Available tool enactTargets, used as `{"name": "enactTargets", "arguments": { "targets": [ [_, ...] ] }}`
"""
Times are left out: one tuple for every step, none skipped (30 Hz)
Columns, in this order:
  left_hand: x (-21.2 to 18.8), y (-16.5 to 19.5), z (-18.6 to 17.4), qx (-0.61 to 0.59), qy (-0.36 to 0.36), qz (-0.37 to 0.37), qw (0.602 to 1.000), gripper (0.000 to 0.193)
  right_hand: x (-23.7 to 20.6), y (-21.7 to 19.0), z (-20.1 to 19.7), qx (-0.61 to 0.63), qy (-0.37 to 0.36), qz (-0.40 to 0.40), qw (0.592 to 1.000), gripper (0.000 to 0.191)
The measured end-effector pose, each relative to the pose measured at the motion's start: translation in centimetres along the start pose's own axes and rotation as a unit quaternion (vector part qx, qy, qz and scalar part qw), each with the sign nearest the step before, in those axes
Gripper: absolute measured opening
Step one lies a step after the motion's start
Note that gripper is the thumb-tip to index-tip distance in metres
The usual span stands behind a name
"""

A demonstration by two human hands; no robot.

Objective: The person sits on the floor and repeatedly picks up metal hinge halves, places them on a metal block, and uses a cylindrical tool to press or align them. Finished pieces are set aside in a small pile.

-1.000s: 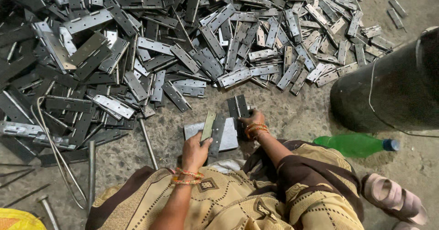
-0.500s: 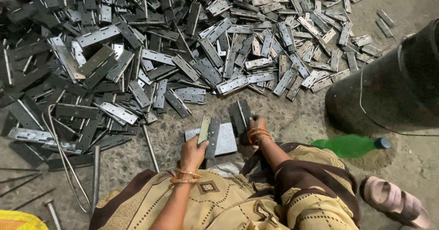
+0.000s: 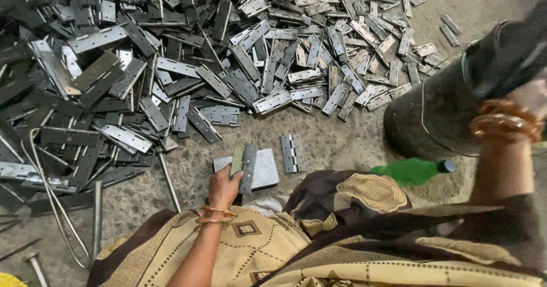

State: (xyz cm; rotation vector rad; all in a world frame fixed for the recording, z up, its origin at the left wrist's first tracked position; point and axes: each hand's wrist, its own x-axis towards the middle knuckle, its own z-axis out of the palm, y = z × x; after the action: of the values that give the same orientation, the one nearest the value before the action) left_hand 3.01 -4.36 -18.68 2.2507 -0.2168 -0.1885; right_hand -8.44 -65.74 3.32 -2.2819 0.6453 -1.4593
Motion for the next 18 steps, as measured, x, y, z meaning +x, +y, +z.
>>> {"name": "enactTargets", "arguments": {
  "targets": [
    [-0.1,0.2,-0.1,-0.006,0.004,0.006,1.0,0.03,-0.3,0.3,0.5,-0.058,0.012,-0.018,0.998,0.013],
    [-0.2,0.5,-0.3,-0.004,-0.013,-0.023,1.0,0.03,-0.5,0.2,0.9,-0.104,0.009,-0.021,0.994,0.015],
    [-0.3,0.6,-0.4,-0.002,-0.031,-0.05,0.998,0.03,-1.2,-0.3,1.6,-0.141,0.008,-0.026,0.99,0.018],
    [-0.3,0.8,-0.4,-0.001,-0.046,-0.074,0.996,0.031,0.6,0.5,0.6,-0.171,0.007,-0.03,0.985,0.02],
    [-0.3,0.9,-0.5,0.001,-0.043,-0.068,0.997,0.031,2.2,0.7,-0.1,-0.194,0.005,-0.035,0.98,0.022],
    [-0.3,1.0,-0.6,0.003,-0.043,-0.065,0.997,0.031,3.6,0.6,-0.9,-0.196,0.013,-0.053,0.979,0.025],
    [-0.3,1.0,-0.6,0.006,-0.042,-0.063,0.997,0.03,4.5,0.0,-1.2,-0.195,0.019,-0.069,0.978,0.027],
    [-0.3,1.0,-0.5,0.006,-0.043,-0.063,0.997,0.03,4.2,-0.9,-0.6,-0.175,0.028,-0.096,0.98,0.029],
    [-0.3,0.9,-0.5,0.007,-0.044,-0.065,0.997,0.03,3.5,-1.8,0.4,-0.119,0.036,-0.127,0.984,0.032],
    [-0.4,0.8,-0.4,0.01,-0.047,-0.069,0.996,0.029,1.9,-2.6,2.3,-0.039,0.047,-0.16,0.985,0.034],
    [-0.4,0.6,-0.3,0.013,-0.04,-0.055,0.998,0.03,-0.6,-3.5,4.7,0.027,0.041,-0.178,0.983,0.037],
    [-0.5,0.5,-0.2,0.015,-0.035,-0.041,0.998,0.03,-3.9,-4.4,7.3,0.059,-0.014,-0.125,0.99,0.039],
    [-0.5,0.4,-0.2,0.017,-0.03,-0.027,0.999,0.03,-8.2,-5.7,10.5,0.085,-0.096,-0.029,0.991,0.039],
    [-0.6,0.3,-0.1,0.019,-0.031,-0.035,0.999,0.03,-12.7,-7.5,13.8,0.045,-0.129,0.028,0.99,0.052],
    [-0.6,0.3,-0.1,0.021,-0.03,-0.043,0.998,0.03,-16.2,-8.9,16.0,-0.009,-0.324,0.187,0.927,0.044],
    [-0.7,0.3,-0.1,0.023,-0.029,-0.052,0.998,0.03,-19.8,-11.2,18.1,-0.026,-0.351,0.149,0.924,0.059],
    [-0.8,0.3,-0.1,0.022,-0.026,-0.049,0.998,0.03,-22.8,-12.7,18.9,-0.023,-0.425,0.18,0.887,0.067],
    [-0.9,0.4,-0.1,0.021,-0.023,-0.045,0.999,0.03,-25.6,-14.5,19.7,0.003,-0.403,0.162,0.901,0.065]
  ]
}}
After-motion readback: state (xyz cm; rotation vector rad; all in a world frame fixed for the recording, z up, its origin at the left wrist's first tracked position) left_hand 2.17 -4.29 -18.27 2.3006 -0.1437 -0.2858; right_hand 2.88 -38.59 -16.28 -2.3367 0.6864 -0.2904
